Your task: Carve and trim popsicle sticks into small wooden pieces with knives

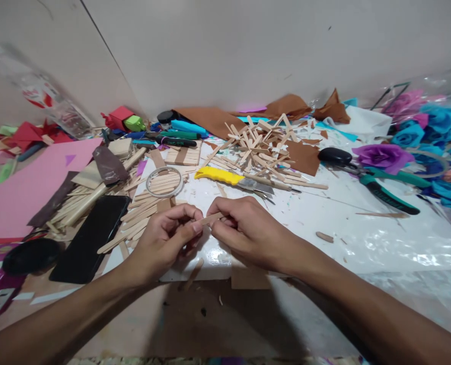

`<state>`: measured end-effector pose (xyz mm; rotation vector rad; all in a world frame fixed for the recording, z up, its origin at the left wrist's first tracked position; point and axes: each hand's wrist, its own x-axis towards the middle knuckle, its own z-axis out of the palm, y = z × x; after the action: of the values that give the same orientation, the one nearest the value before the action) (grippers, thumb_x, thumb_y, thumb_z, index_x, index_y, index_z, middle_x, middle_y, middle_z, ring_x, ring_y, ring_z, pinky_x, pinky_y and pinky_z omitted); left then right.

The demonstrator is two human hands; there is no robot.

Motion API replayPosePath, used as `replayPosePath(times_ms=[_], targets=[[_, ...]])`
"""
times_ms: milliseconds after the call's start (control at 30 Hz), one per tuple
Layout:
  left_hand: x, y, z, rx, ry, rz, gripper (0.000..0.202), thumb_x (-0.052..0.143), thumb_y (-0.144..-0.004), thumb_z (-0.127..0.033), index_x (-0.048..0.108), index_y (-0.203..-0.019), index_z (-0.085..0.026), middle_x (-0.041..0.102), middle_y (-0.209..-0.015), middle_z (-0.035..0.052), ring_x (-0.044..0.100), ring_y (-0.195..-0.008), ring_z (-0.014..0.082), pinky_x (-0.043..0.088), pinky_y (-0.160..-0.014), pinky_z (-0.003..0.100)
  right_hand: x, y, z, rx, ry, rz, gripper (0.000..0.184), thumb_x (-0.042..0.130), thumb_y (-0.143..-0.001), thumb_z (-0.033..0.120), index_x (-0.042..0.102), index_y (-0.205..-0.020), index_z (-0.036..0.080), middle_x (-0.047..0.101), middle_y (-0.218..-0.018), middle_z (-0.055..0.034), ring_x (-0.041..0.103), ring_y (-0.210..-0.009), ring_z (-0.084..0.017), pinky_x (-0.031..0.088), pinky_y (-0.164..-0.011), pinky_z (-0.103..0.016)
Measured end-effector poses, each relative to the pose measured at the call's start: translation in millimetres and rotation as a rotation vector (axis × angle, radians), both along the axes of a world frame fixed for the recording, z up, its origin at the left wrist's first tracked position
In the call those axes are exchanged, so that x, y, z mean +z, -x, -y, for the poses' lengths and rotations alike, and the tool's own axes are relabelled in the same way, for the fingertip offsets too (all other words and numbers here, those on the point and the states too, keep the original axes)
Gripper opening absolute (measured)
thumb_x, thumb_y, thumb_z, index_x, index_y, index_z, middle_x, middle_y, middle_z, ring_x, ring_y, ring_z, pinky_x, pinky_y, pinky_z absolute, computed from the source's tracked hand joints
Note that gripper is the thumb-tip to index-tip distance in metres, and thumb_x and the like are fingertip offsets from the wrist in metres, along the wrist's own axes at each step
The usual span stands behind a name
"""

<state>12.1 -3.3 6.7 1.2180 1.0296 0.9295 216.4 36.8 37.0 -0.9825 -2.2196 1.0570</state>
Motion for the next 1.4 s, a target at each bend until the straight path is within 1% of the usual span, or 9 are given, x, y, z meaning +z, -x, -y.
replayPosePath(times_ms=[167,433,600,867,1000,1067,1233,1333,1400], targets=[[-1.1,-2,1,0.04,-0.076,-0.033,0.013,0.067,-0.097,-0.03,0.064,-0.093,-0.018,0.048,-0.061,-0.0079,0.041,-0.047,0.0031,0.034,-0.045,0.014,-1.0,-1,1,0.021,0.036,0.002,0.019,0.053,-0.093,0.021,0.066,-0.081,0.016,0.058,-0.067,0.003,0.045,-0.061,-0.01,0.034,-0.056,-0.023],[1.5,-1,0,0.01,0.069,0.111,0.027,0.073,-0.093,-0.041,0.062,-0.091,-0.017,0.057,-0.062,-0.0046,0.045,-0.044,0.0044,0.033,-0.042,0.015,-1.5,-1,2,0.021,-0.04,-0.027,0.017,0.05,-0.094,0.015,0.062,-0.082,0.017,0.061,-0.072,0.0035,0.05,-0.065,-0.01,0.037,-0.06,-0.022],[2.6,1,-2,-0.054,0.094,0.209,0.024,0.07,-0.095,-0.038,0.061,-0.091,-0.016,0.062,-0.065,-0.003,0.045,-0.039,0.0034,0.031,-0.039,0.016,-1.7,-1,2,0.046,-0.019,-0.067,0.017,0.048,-0.093,0.014,0.057,-0.079,0.018,0.057,-0.071,0.0035,0.048,-0.065,-0.01,0.038,-0.059,-0.022],[5.5,-3,-2,-0.045,0.109,0.174,0.025,0.074,-0.092,-0.038,0.062,-0.092,-0.016,0.06,-0.061,-0.0042,0.043,-0.041,0.0037,0.031,-0.042,0.016,-0.3,-6,-2,0.076,0.025,-0.041,0.018,0.048,-0.094,0.015,0.06,-0.081,0.018,0.057,-0.073,0.0025,0.049,-0.066,-0.011,0.037,-0.061,-0.024],[4.1,-6,0,0.005,0.032,0.034,0.022,0.075,-0.092,-0.035,0.066,-0.088,-0.015,0.058,-0.058,-0.0051,0.04,-0.043,0.0036,0.031,-0.044,0.017,2.9,-10,-8,0.09,-0.126,0.132,0.025,0.052,-0.088,0.014,0.048,-0.063,0.019,0.042,-0.057,0.0053,0.036,-0.055,-0.01,0.025,-0.055,-0.027],[2.4,-7,2,0.01,-0.01,-0.033,0.02,0.071,-0.094,-0.035,0.068,-0.09,-0.015,0.058,-0.059,-0.0045,0.042,-0.046,0.0051,0.032,-0.046,0.019,6.8,-14,-13,0.067,-0.271,0.148,0.027,0.054,-0.087,0.014,0.047,-0.061,0.019,0.043,-0.057,0.0045,0.037,-0.055,-0.011,0.025,-0.056,-0.028],[2.3,-9,7,-0.085,-0.241,-0.349,0.021,0.064,-0.099,-0.031,0.076,-0.094,-0.015,0.066,-0.073,0.0012,0.053,-0.061,0.01,0.035,-0.054,0.022,12.5,-30,-32,-0.301,-0.548,0.109,0.015,0.055,-0.096,0.02,0.068,-0.088,0.016,0.067,-0.085,-0.0063,0.059,-0.08,-0.019,0.038,-0.072,-0.031],[3.4,-12,8,-0.107,-0.432,-0.46,0.018,0.062,-0.098,-0.022,0.079,-0.095,-0.016,0.074,-0.083,0.0033,0.061,-0.072,0.0124,0.041,-0.064,0.024,6.7,-37,-40,-0.32,-0.565,0.292,0.019,0.058,-0.098,0.027,0.073,-0.1,0.015,0.069,-0.101,-0.0105,0.063,-0.092,-0.024,0.041,-0.078,-0.034],[2.8,-13,8,-0.108,-0.47,-0.485,0.018,0.062,-0.098,-0.021,0.079,-0.099,-0.017,0.075,-0.085,0.003,0.063,-0.075,0.0131,0.043,-0.068,0.025,1.3,-36,-42,-0.303,-0.529,0.403,0.022,0.057,-0.1,0.03,0.074,-0.105,0.017,0.07,-0.109,-0.0108,0.064,-0.093,-0.024,0.041,-0.076,-0.034]])
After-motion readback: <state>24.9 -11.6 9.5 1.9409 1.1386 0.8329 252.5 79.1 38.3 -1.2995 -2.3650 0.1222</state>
